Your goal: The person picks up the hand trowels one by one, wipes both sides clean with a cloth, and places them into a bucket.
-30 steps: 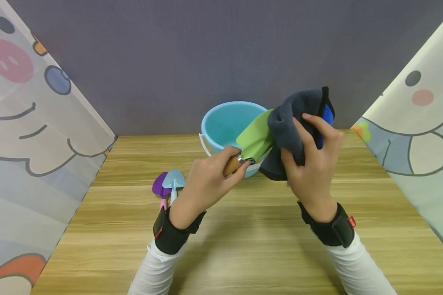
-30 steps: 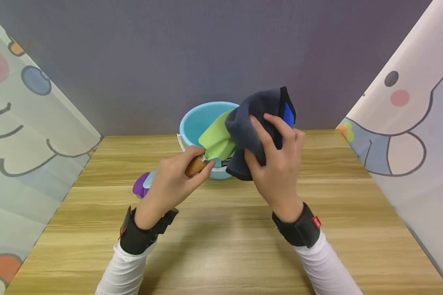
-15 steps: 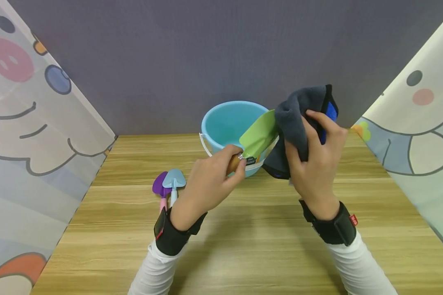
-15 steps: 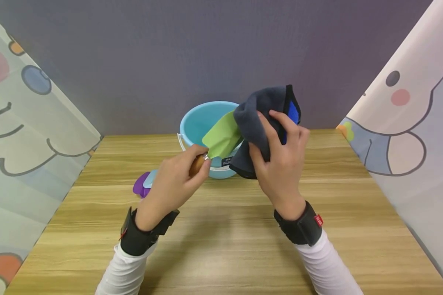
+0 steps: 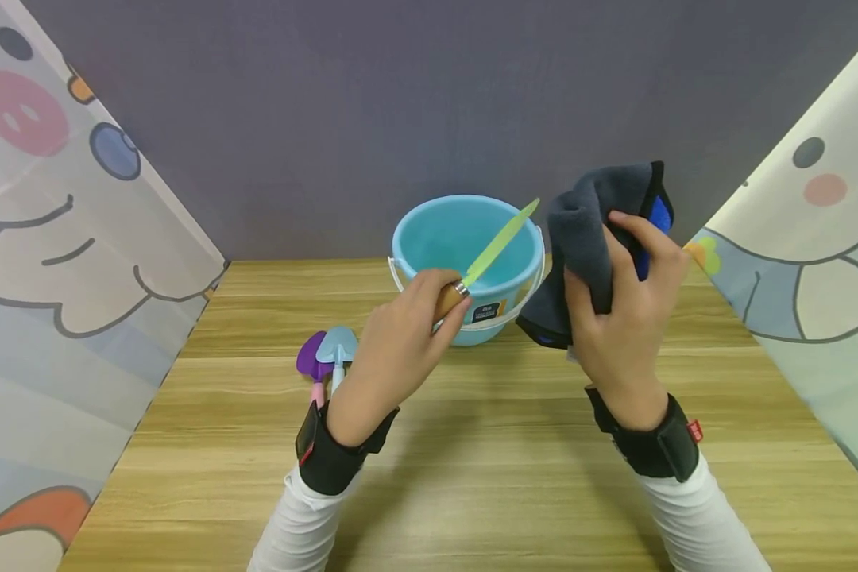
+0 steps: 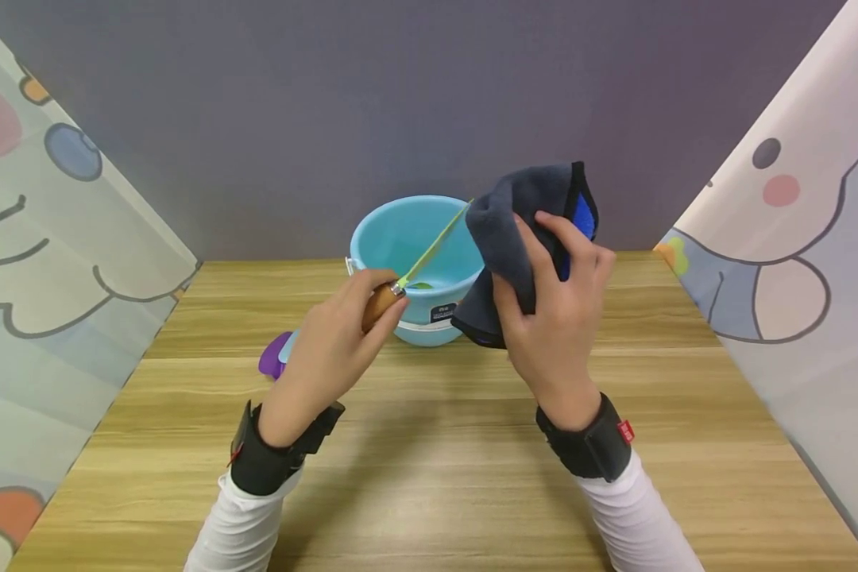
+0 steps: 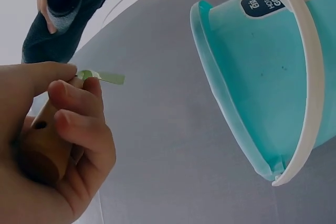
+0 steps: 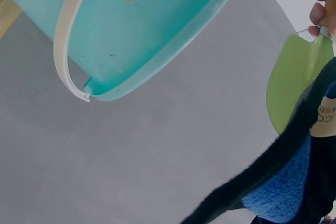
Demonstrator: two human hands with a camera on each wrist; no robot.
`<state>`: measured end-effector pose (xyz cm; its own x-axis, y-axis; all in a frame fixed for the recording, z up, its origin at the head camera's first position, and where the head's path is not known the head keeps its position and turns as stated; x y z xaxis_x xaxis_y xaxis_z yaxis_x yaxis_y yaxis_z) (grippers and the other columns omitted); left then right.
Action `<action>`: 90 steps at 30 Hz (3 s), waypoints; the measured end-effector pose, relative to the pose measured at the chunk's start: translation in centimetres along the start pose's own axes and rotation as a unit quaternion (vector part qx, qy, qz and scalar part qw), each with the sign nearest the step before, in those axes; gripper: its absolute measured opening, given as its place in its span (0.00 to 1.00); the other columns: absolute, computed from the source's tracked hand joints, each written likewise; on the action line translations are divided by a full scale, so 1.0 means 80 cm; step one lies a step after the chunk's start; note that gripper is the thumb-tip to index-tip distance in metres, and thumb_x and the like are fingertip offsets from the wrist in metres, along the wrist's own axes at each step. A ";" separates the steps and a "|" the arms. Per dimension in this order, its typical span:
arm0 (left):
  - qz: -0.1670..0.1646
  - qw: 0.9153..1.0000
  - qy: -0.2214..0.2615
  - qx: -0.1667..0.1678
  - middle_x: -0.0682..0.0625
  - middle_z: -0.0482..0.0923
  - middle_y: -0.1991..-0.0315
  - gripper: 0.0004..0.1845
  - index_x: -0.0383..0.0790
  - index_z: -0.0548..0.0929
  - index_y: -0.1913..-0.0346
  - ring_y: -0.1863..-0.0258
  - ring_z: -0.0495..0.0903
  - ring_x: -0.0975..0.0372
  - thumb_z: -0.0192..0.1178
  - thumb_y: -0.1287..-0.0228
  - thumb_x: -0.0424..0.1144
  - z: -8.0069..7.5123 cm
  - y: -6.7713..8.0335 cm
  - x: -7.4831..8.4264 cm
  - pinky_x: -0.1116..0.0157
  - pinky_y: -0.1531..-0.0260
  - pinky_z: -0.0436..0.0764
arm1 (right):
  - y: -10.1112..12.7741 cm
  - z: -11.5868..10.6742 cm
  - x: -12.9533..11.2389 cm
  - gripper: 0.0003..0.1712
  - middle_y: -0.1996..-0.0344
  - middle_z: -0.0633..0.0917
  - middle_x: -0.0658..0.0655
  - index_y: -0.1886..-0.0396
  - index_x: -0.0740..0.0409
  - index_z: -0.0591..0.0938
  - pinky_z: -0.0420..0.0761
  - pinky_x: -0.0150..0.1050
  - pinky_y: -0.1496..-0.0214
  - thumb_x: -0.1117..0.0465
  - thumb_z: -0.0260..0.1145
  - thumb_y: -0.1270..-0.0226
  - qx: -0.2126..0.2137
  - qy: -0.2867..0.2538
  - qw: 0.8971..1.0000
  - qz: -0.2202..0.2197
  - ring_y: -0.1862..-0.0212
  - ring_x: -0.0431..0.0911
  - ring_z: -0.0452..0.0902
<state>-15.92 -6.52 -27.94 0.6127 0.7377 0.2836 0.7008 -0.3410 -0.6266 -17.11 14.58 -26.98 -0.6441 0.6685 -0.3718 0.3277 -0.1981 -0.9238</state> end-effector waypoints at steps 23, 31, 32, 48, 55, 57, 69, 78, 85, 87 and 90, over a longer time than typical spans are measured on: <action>0.017 0.985 -0.126 0.113 0.56 0.79 0.73 0.11 0.46 0.78 0.54 0.88 0.67 0.66 0.62 0.41 0.37 0.004 -0.001 -0.003 0.69 0.92 0.59 | 0.026 0.004 -0.039 0.21 0.48 0.76 0.61 0.52 0.55 0.83 0.59 0.53 0.56 0.47 0.60 0.38 -0.048 -0.018 0.995 -0.088 0.55 0.64 0.65; 0.022 0.986 -0.120 0.117 0.53 0.79 0.70 0.10 0.41 0.80 0.58 0.86 0.71 0.65 0.65 0.43 0.36 0.002 0.000 0.002 0.69 0.90 0.65 | 0.044 0.019 -0.036 0.25 0.45 0.75 0.64 0.42 0.52 0.78 0.62 0.56 0.54 0.53 0.58 0.39 -0.144 0.056 0.976 -0.156 0.49 0.63 0.69; 0.024 0.985 -0.122 0.118 0.53 0.78 0.71 0.09 0.41 0.80 0.59 0.87 0.71 0.66 0.65 0.43 0.36 0.002 0.000 0.002 0.69 0.90 0.64 | 0.045 0.021 -0.035 0.25 0.45 0.75 0.65 0.41 0.52 0.78 0.62 0.56 0.54 0.53 0.58 0.39 -0.152 0.063 0.973 -0.159 0.48 0.62 0.69; 0.071 0.982 -0.122 0.124 0.53 0.73 0.76 0.06 0.40 0.76 0.71 0.89 0.65 0.68 0.63 0.43 0.35 0.005 0.000 0.004 0.70 0.91 0.61 | 0.047 0.028 -0.032 0.24 0.46 0.75 0.65 0.42 0.53 0.78 0.59 0.57 0.56 0.53 0.58 0.38 -0.138 0.059 0.979 -0.140 0.45 0.57 0.70; 0.087 0.980 -0.126 0.130 0.54 0.68 0.79 0.08 0.40 0.72 0.75 0.90 0.60 0.68 0.58 0.40 0.33 0.007 -0.002 0.004 0.70 0.91 0.57 | 0.046 0.029 -0.027 0.24 0.45 0.75 0.65 0.42 0.52 0.78 0.60 0.57 0.54 0.53 0.58 0.38 -0.135 0.063 0.981 -0.122 0.45 0.58 0.69; 0.090 0.979 -0.126 0.130 0.54 0.69 0.79 0.07 0.41 0.73 0.74 0.89 0.61 0.68 0.58 0.39 0.34 0.008 -0.002 0.004 0.71 0.91 0.58 | 0.045 0.029 -0.026 0.24 0.45 0.75 0.65 0.41 0.52 0.78 0.60 0.57 0.54 0.53 0.58 0.38 -0.134 0.064 0.982 -0.119 0.45 0.58 0.69; 0.086 0.982 -0.121 0.120 0.53 0.81 0.67 0.10 0.42 0.81 0.56 0.80 0.79 0.66 0.63 0.41 0.37 0.005 -0.001 0.003 0.69 0.87 0.71 | 0.038 0.023 -0.015 0.25 0.44 0.74 0.65 0.40 0.50 0.77 0.60 0.57 0.52 0.53 0.59 0.38 -0.124 0.072 0.986 -0.085 0.46 0.60 0.68; 0.081 0.981 -0.122 0.130 0.54 0.81 0.68 0.10 0.43 0.82 0.56 0.87 0.75 0.65 0.61 0.43 0.35 0.002 0.001 0.001 0.70 0.90 0.66 | 0.025 0.017 -0.003 0.24 0.44 0.74 0.65 0.42 0.49 0.78 0.58 0.57 0.53 0.54 0.60 0.39 -0.090 0.080 0.991 -0.055 0.46 0.62 0.66; 0.074 0.983 -0.110 0.129 0.54 0.81 0.69 0.11 0.42 0.82 0.56 0.87 0.73 0.65 0.61 0.42 0.35 0.001 0.001 0.001 0.70 0.90 0.66 | 0.019 0.014 0.001 0.23 0.45 0.74 0.65 0.44 0.51 0.80 0.56 0.57 0.55 0.55 0.61 0.41 -0.072 0.083 0.993 -0.046 0.48 0.63 0.67; 0.070 0.985 -0.099 0.124 0.53 0.81 0.68 0.11 0.42 0.81 0.55 0.86 0.74 0.65 0.61 0.42 0.35 0.001 0.001 0.000 0.70 0.89 0.67 | 0.018 0.014 0.001 0.23 0.45 0.75 0.65 0.44 0.51 0.80 0.56 0.57 0.55 0.56 0.61 0.41 -0.069 0.083 0.993 -0.046 0.47 0.62 0.67; 0.062 0.989 -0.073 0.110 0.52 0.81 0.66 0.12 0.41 0.81 0.54 0.83 0.76 0.64 0.62 0.43 0.34 0.001 0.000 -0.001 0.70 0.86 0.71 | 0.017 0.013 0.002 0.22 0.46 0.75 0.64 0.45 0.52 0.80 0.57 0.57 0.54 0.57 0.61 0.41 -0.064 0.086 0.993 -0.045 0.47 0.61 0.67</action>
<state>-15.98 -6.53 -28.05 0.6188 0.7795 0.0970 0.5169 -0.3112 -0.7975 -17.50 13.65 -28.41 -0.5516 0.7938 -0.2564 0.3661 -0.0458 -0.9295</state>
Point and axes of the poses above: each hand's wrist, its own y-axis away from the middle knuckle, its own z-axis out of the palm, x = y × z, the point moved 1 cm from there along -y, towards the middle knuckle
